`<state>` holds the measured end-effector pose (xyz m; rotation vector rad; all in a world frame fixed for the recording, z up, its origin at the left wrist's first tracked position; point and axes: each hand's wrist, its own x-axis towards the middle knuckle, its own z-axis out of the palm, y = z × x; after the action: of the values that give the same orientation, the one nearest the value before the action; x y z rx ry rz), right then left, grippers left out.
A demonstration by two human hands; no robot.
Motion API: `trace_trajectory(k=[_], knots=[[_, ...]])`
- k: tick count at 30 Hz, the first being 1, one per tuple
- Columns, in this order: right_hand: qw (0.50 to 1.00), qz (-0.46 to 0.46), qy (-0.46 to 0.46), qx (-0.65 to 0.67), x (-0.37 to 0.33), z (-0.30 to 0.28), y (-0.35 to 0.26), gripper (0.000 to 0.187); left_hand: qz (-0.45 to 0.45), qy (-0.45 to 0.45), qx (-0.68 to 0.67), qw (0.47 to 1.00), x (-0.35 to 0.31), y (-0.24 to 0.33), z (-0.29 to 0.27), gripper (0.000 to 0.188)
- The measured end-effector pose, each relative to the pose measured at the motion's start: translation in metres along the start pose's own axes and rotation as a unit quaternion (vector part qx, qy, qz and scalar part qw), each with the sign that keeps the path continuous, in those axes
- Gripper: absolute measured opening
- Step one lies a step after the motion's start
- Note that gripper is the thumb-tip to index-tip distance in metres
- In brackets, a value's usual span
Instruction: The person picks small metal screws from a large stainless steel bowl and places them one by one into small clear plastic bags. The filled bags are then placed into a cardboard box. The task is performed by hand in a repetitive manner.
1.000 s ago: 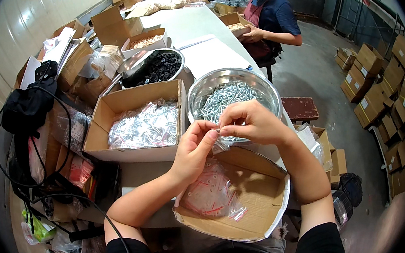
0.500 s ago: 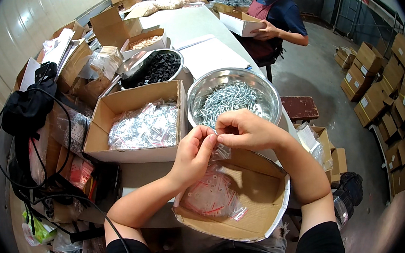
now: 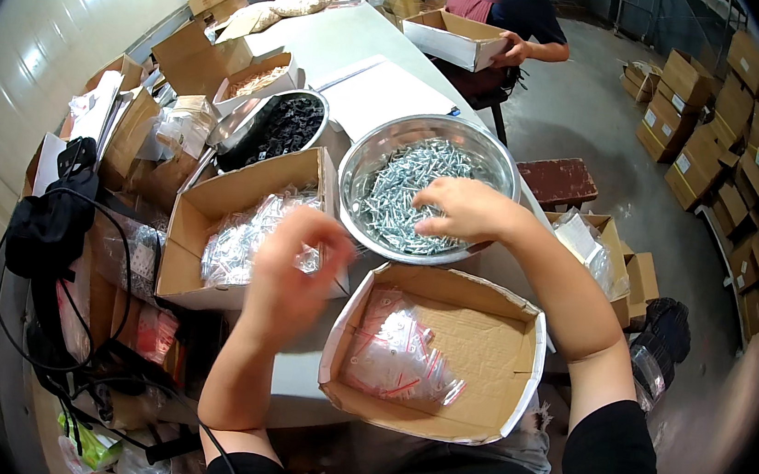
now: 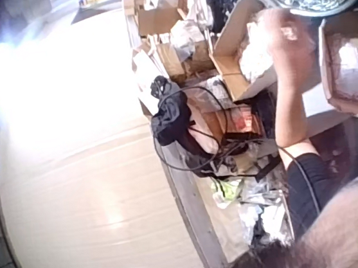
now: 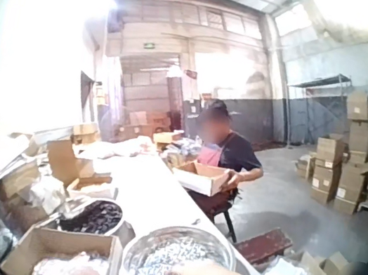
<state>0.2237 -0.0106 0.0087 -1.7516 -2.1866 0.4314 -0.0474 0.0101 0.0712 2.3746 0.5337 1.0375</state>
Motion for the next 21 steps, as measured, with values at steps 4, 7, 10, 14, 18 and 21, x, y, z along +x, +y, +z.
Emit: trace_trajectory(k=[4, 7, 10, 14, 18, 21], knots=[[0.993, -0.003, -0.109, -0.051, 0.002, 0.001, -0.006, 0.050, 0.057, -0.432, 0.122, 0.892, -0.019, 0.009, 0.022, 0.018], [0.977, 0.065, -0.199, 0.047, 0.004, -0.009, -0.009, 0.047, 0.113, -0.459, 0.225, 0.852, -0.033, 0.001, 0.036, 0.019], [0.975, 0.016, -0.188, 0.120, 0.003, -0.009, -0.003, 0.034, 0.124, -0.473, 0.271, 0.829, -0.031, -0.005, 0.042, 0.017], [0.959, -0.011, -0.189, 0.210, 0.005, -0.001, 0.010, 0.021, 0.028, -0.491, 0.209, 0.845, -0.014, 0.010, 0.042, 0.010], [0.959, -0.029, -0.188, 0.210, 0.006, -0.003, 0.010, 0.017, 0.021, -0.376, 0.055, 0.925, -0.008, 0.013, 0.039, 0.010], [0.944, 0.001, -0.202, 0.260, 0.006, -0.003, 0.009, 0.017, 0.021, -0.247, -0.061, 0.967, -0.012, 0.002, 0.048, 0.013]])
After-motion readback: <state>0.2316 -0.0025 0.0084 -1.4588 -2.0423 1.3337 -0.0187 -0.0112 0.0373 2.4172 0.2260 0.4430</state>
